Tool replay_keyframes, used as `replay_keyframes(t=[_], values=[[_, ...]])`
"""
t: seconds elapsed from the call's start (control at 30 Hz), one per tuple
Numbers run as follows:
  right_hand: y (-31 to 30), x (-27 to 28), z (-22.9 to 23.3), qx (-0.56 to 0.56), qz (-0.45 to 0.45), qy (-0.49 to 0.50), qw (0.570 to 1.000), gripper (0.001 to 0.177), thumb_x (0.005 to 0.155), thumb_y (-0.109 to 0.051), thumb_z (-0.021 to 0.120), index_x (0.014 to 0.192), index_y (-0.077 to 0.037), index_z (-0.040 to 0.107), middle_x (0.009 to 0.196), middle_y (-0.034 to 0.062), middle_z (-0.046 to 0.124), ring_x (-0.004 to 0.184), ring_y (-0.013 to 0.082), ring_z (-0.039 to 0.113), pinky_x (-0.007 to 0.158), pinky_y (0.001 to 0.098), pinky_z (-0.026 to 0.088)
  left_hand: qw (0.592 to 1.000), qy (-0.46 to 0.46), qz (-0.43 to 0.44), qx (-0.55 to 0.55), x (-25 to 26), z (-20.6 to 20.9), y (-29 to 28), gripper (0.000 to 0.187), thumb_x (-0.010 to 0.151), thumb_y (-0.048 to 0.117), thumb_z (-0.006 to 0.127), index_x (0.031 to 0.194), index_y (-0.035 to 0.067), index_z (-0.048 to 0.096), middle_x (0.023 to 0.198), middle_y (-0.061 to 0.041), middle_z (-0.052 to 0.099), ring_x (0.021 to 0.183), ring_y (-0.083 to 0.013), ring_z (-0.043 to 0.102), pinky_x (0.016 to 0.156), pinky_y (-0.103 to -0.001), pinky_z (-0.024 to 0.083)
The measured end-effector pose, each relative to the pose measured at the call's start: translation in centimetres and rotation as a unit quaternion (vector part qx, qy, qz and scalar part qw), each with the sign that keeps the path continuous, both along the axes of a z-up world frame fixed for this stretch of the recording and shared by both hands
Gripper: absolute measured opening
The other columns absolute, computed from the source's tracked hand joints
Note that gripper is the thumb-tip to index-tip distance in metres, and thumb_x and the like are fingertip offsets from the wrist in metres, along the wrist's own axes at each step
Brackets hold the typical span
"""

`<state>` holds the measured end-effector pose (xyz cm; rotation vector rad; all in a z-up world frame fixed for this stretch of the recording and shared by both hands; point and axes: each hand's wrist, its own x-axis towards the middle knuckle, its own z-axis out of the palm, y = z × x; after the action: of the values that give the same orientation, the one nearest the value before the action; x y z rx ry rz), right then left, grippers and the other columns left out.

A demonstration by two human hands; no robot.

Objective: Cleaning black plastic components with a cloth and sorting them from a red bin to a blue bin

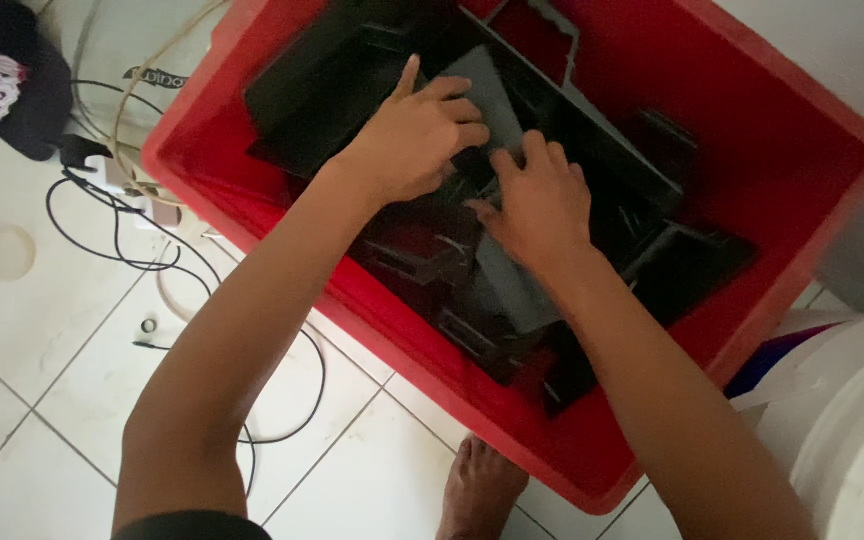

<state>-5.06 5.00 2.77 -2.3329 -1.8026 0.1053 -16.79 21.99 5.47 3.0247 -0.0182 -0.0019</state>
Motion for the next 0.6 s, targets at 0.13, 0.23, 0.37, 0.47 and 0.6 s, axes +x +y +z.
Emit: replay_keyframes(t=[0.13,0.23,0.37,0.47,0.6], values=[[0.3,0.9,-0.1,0.053,0.003,-0.027,0.998,0.054,0.083,-0.054,0.078,0.105,-0.007,0.062,0.098,0.0134,0.048,0.082,0.0359,0.054,0.056,0.0497,0.046,0.999,-0.032,-0.013,-0.007,0.3,-1.1,0.0,0.038,0.082,0.017,0.070,0.119,0.011,0.063,0.112,-0.014,0.056,0.123,-0.0369,0.046,0.096,-0.075,0.035],[0.5,1.5,1.3,0.075,0.014,-0.026,0.997,0.042,0.086,-0.043,0.077,0.100,-0.005,0.064,0.100,0.0124,0.049,0.086,0.0342,0.054,0.061,0.0497,0.046,0.999,-0.052,-0.005,-0.011,0.5,0.9,-0.5,0.038,0.083,0.014,0.071,0.119,0.007,0.064,0.114,-0.015,0.058,0.124,-0.0389,0.047,0.093,-0.074,0.037],[1.0,2.5,3.8,0.072,0.033,-0.058,0.995,0.043,0.089,-0.046,0.073,0.096,-0.004,0.065,0.100,0.0126,0.052,0.088,0.0341,0.055,0.061,0.0471,0.047,0.997,-0.072,0.001,0.006,0.8,4.1,-0.6,0.037,0.085,0.022,0.073,0.117,0.006,0.065,0.108,-0.015,0.060,0.113,-0.0376,0.052,0.085,-0.068,0.044],[0.7,3.2,7.3,0.083,0.051,-0.113,0.989,0.044,0.091,-0.048,0.071,0.103,-0.006,0.065,0.102,0.0123,0.051,0.089,0.0323,0.053,0.063,0.0455,0.047,0.991,-0.126,-0.004,0.050,0.6,7.1,-0.9,0.032,0.086,0.021,0.074,0.114,0.007,0.065,0.102,-0.012,0.059,0.101,-0.0340,0.054,0.077,-0.059,0.047],[-0.9,5.2,11.8,0.136,0.094,-0.211,0.963,0.042,0.089,-0.047,0.076,0.105,-0.010,0.065,0.099,0.0084,0.050,0.085,0.0265,0.052,0.064,0.0399,0.046,0.975,-0.204,-0.025,0.080,0.9,11.7,-2.3,0.031,0.088,0.021,0.079,0.113,0.009,0.067,0.093,-0.009,0.053,0.085,-0.0290,0.051,0.074,-0.046,0.040]])
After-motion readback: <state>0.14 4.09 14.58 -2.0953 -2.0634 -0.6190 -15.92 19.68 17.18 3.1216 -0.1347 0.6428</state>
